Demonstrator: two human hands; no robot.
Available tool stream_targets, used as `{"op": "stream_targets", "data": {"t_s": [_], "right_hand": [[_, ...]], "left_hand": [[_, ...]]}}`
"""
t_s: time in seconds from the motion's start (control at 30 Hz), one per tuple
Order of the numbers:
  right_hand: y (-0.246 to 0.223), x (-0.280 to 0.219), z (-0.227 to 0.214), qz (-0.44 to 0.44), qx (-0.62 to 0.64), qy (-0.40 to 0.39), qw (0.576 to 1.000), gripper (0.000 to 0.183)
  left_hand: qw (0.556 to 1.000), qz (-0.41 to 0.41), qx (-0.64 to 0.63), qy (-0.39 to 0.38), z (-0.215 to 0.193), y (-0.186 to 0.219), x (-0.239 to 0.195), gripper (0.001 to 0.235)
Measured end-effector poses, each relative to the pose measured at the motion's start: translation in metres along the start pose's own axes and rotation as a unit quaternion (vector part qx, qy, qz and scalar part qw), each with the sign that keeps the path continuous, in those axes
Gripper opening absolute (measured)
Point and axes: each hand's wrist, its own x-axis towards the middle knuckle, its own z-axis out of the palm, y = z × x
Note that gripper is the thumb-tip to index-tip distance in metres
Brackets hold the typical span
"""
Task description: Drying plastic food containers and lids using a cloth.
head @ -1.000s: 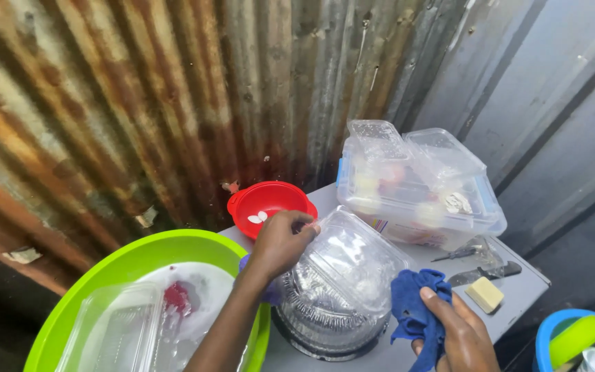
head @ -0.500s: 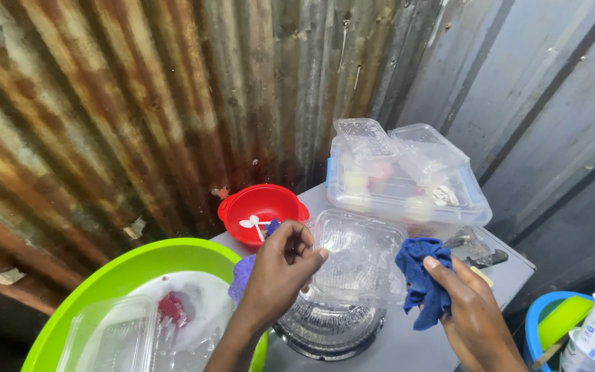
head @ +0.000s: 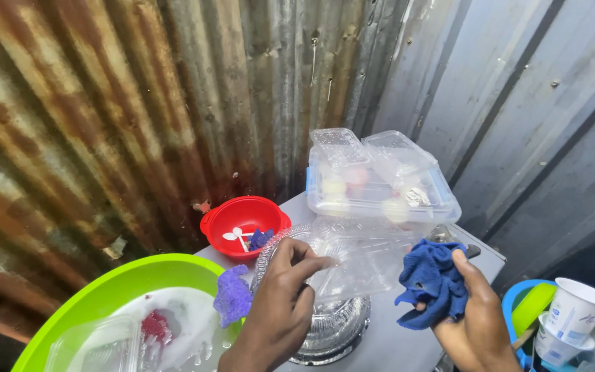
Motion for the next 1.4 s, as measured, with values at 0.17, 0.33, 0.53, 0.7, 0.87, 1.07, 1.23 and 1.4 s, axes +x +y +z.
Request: {"op": "stream_targets", "data": {"t_s": [0.17,0.33,0.53,0.7,0.87,1.07,1.23,1.4], "right_hand": [[0.015,0.013,-0.044,-0.042,0.035,-0.026,0.998,0.062],[0.015,0.008,-0.07,-0.009,0.082,-0.01,0.997,0.05],[0.01,-0.024,-0.067,0.013,0.069,0.111,0.991,0.053],[0.031,-0.01,-0.121,-0.107,0.071,-0.06,0.99,0.04],[0.032,-0.044,-0.079,-0.156,0.041,0.046,0.986,0.034],[0.007,-0.047,-0.077,-0.028,0.0,0.086,0.996,0.048],[0.039,-0.02,-0.128,-0.028,-0.007,0.075,0.997,0.036],[0.085,0.065,-0.236,-0.154,-0.144,-0.376,0.902,0.045]], "left_hand": [[0.999,0.036,0.0,0.014,-0.007,-0.01,0.0,0.056],[0.998,0.024,0.035,-0.044,-0.014,-0.007,-0.001,0.029],[0.98,-0.125,-0.011,-0.155,-0.013,0.008,0.0,0.06],[0.988,-0.061,0.058,-0.13,0.005,-0.001,-0.011,0.046],[0.992,0.002,0.032,-0.126,0.034,-0.002,-0.023,0.062],[0.921,-0.206,-0.281,-0.176,0.028,0.04,-0.016,0.063],[0.789,-0.264,-0.532,-0.16,0.047,0.038,-0.015,0.059],[0.743,-0.389,-0.529,0.129,0.09,0.017,-0.014,0.024]]}}
